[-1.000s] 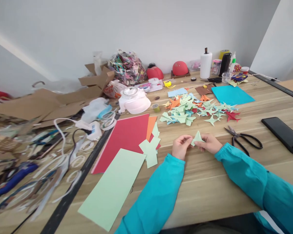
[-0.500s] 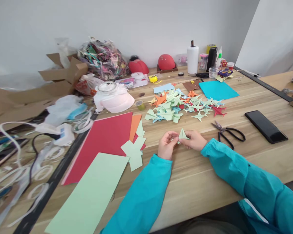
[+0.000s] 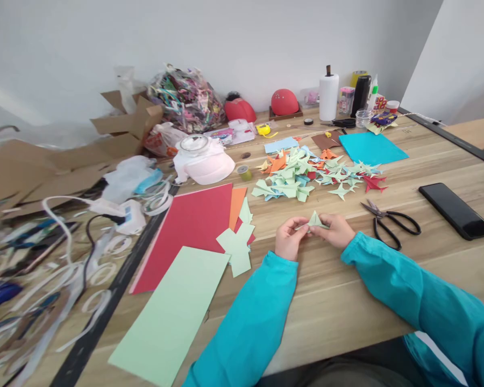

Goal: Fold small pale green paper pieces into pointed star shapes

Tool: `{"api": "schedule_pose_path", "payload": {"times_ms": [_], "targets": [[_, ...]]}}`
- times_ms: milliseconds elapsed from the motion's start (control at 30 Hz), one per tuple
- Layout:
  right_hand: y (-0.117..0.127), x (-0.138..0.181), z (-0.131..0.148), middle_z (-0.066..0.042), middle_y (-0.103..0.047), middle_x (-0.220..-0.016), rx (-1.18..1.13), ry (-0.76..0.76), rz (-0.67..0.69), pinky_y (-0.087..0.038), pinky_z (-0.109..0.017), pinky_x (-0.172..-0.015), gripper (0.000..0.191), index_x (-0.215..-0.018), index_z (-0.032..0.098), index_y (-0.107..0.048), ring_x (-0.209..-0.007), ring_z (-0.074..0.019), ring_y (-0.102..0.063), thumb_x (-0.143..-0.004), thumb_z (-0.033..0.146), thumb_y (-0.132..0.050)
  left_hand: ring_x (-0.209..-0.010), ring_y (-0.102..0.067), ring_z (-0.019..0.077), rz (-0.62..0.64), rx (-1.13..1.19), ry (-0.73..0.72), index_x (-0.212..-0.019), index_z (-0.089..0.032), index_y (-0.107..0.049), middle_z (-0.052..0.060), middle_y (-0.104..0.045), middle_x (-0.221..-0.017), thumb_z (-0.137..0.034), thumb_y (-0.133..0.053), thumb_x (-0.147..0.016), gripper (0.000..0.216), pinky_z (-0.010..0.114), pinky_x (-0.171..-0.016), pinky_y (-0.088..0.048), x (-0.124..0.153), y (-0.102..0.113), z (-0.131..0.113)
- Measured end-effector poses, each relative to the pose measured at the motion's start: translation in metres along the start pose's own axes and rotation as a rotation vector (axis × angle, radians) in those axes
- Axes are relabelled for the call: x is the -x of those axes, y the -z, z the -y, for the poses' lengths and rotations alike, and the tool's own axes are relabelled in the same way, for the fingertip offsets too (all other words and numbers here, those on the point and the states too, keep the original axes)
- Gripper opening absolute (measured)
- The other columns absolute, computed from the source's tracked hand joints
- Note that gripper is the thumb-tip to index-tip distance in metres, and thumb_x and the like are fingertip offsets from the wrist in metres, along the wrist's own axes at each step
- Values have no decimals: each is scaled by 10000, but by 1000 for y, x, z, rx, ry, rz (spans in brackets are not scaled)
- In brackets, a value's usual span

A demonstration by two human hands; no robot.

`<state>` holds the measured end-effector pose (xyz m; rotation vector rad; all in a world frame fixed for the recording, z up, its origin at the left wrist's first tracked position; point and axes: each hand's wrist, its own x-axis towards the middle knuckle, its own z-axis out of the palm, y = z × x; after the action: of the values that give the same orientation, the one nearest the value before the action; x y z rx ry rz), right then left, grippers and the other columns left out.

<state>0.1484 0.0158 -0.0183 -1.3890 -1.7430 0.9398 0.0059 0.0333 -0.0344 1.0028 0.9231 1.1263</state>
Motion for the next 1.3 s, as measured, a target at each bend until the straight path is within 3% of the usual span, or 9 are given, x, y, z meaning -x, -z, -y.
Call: {"api": "schedule_pose_path", "payload": {"times_ms": [100,333,633,800,833,933,967,1133,1300], "targets": [[4,-2,-4,11,-544,-510,-310,-88,3,-387,-210,-405,353,-675,144,-527,-419,-93,-489,-691,493,-583,-529,-566,106,7,4,6,-730,-125,-597,4,-611,-626,-280,-721,-553,266,254,-552,-478,1,-3,-3],[6,-3,-4,-9,-596,-565,-514,-115,-12,-425,-211,-406,354,-721,134,-555,-462,-108,-553,-623,457,-662,-528,-578,105,13,-37,1,-700,-130,-569,4,-622,-619,-280,-728,-551,265,256,-565,-489,3,-4,-7],[8,-5,-1,11,-580,-540,-478,-117,15,-412,-198,-406,286,-740,132,-557,-446,-89,-528,-641,383,-655,-614,-573,116,42,-29,-20,-732,-123,-580,13,-614,-655,-234,-743,-512,296,249,-579,-479,2,-4,-6],[8,-9,-2,-4,-592,-564,-421,-240,162,-449,-228,-430,262,-706,141,-549,-440,-102,-544,-636,372,-649,-664,-583,127,-1,-30,-24,-763,-126,-583,26,-628,-702,-201,-745,-492,324,253,-618,-475,2,-5,-7],[6,-8,-3,-8,-596,-570,-417,-241,130,-450,-236,-434,256,-707,145,-547,-441,-105,-542,-650,378,-634,-667,-585,129,-6,-22,-18,-782,-127,-584,29,-632,-711,-198,-744,-493,338,259,-628,-477,2,-5,-7],[1,-1,-6,10,-546,-514,-212,-80,-167,-431,-237,-467,228,-642,161,-532,-453,-102,-508,-728,370,-564,-660,-584,124,-7,-47,-11,-774,-125,-600,34,-639,-716,-185,-739,-499,314,259,-647,-473,1,-5,-7],[1,0,-6,11,-538,-507,-150,-41,-163,-437,-242,-493,240,-613,164,-526,-472,-106,-511,-736,366,-560,-663,-583,123,-4,-60,-17,-756,-126,-606,32,-639,-713,-181,-738,-498,295,254,-649,-471,1,-5,-7],[18,-6,-9,-24,-608,-611,-387,-109,302,-492,-272,-505,318,-684,142,-556,-510,-130,-579,-678,455,-612,-578,-565,102,21,-92,-8,-691,-130,-594,2,-612,-630,-212,-722,-536,217,229,-581,-456,1,-5,-8],[17,-1,-4,-40,-626,-662,-462,-63,89,-495,-252,-506,299,-748,145,-558,-538,-122,-589,-718,441,-590,-563,-576,107,51,-41,10,-650,-135,-568,-4,-608,-627,-228,-707,-564,189,241,-584,-470,2,-5,-10]]}}
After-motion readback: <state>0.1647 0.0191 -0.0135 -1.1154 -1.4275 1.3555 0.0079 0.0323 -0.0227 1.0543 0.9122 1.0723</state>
